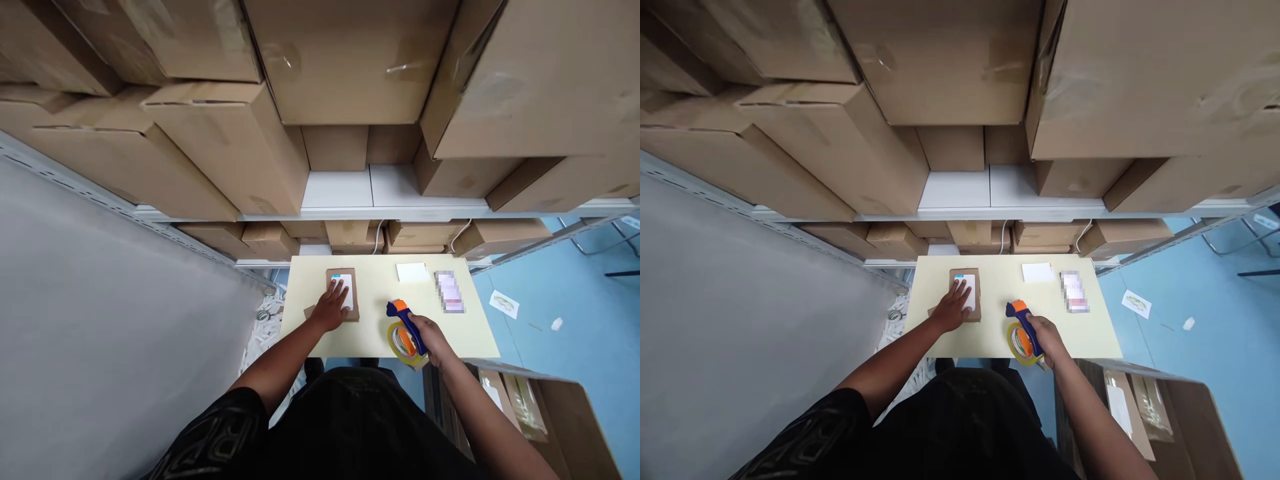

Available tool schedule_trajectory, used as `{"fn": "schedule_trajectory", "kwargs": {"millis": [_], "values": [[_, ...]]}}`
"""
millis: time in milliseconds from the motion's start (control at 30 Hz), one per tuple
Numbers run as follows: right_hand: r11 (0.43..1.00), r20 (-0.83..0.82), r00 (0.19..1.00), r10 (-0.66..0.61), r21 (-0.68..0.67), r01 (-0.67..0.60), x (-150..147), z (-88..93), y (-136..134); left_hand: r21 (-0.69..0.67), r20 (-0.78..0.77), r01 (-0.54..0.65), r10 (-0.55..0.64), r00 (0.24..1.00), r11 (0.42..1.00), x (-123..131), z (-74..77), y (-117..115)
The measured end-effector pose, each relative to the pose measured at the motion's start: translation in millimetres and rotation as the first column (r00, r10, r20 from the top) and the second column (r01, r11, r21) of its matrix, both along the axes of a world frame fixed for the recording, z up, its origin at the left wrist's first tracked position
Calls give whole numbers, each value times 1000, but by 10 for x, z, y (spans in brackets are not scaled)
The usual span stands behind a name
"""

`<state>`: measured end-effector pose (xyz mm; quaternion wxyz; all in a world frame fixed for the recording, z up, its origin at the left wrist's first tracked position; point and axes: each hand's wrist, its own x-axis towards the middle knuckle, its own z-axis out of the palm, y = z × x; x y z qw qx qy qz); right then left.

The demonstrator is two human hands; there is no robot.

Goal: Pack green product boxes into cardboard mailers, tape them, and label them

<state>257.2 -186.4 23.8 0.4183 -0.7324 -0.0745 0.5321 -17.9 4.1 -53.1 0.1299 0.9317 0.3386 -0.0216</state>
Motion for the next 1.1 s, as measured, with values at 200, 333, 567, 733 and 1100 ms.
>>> {"fn": "schedule_trajectory", "kwargs": {"millis": [200,333,567,733,1100], "values": [[984,3,999,44,173,-44,310,591,461,-12,-90,-20,19,996,1000,19,65,-3],[928,219,970,108,328,-178,452,1142,921,-57,-144,-49,41,989,997,68,125,2],[835,930,361,73,141,-533,343,2330,1876,-154,-137,-61,40,990,986,80,222,9],[808,991,-47,124,-129,-575,168,2526,2613,-115,-55,-43,36,998,992,24,209,-13],[752,993,-116,-4,-74,-655,-27,2032,2818,-217,-38,-74,67,997,973,75,438,180]]}}
